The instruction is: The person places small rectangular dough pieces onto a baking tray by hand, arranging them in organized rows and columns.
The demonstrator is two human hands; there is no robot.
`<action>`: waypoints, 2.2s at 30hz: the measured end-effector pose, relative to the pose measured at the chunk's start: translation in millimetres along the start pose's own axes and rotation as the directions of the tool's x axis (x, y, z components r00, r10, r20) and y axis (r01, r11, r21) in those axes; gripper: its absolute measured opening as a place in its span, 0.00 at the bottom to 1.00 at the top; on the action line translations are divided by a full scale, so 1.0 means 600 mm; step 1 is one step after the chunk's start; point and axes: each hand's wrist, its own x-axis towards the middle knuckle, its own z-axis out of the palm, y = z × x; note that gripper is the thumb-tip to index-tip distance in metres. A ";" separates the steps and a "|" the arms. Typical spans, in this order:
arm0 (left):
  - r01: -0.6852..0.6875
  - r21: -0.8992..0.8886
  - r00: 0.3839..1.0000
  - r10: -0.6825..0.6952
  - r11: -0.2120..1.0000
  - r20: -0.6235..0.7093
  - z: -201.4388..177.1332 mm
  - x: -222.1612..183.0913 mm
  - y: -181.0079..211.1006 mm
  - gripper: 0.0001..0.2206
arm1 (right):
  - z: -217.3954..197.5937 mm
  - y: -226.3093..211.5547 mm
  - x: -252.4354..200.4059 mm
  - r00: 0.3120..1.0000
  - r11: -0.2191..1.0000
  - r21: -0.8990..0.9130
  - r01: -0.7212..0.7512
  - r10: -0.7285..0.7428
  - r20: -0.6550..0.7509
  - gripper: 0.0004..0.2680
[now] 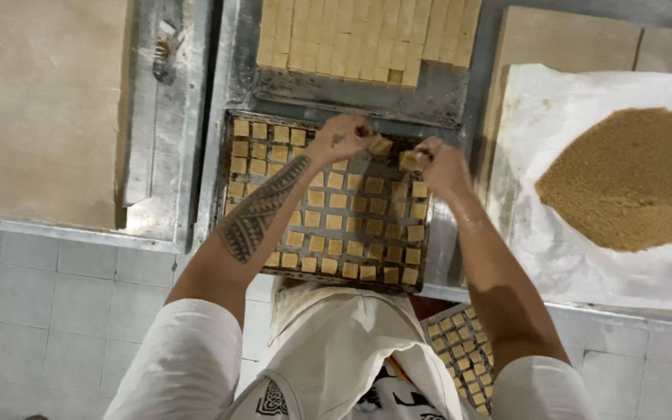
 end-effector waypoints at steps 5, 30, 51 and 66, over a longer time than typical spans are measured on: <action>-0.130 0.123 0.991 0.132 0.984 -0.015 0.032 0.000 -0.023 0.18 | 0.042 -0.038 0.022 0.978 0.969 -0.133 0.207 -0.205 0.028 0.09; -0.002 -0.164 0.968 -0.039 0.986 -0.247 -0.038 -0.104 -0.002 0.12 | 0.087 0.011 0.007 0.915 0.880 -0.377 0.290 -0.370 -0.161 0.12; 0.118 -0.426 0.937 -0.243 0.897 -0.252 -0.110 -0.269 -0.012 0.14 | 0.165 -0.063 0.051 0.830 0.750 -0.392 0.533 -0.553 0.069 0.15; 0.195 -0.463 0.905 -0.341 0.865 -0.256 -0.103 -0.317 -0.034 0.12 | 0.104 -0.111 0.071 0.979 0.963 -0.180 0.202 -0.192 0.070 0.11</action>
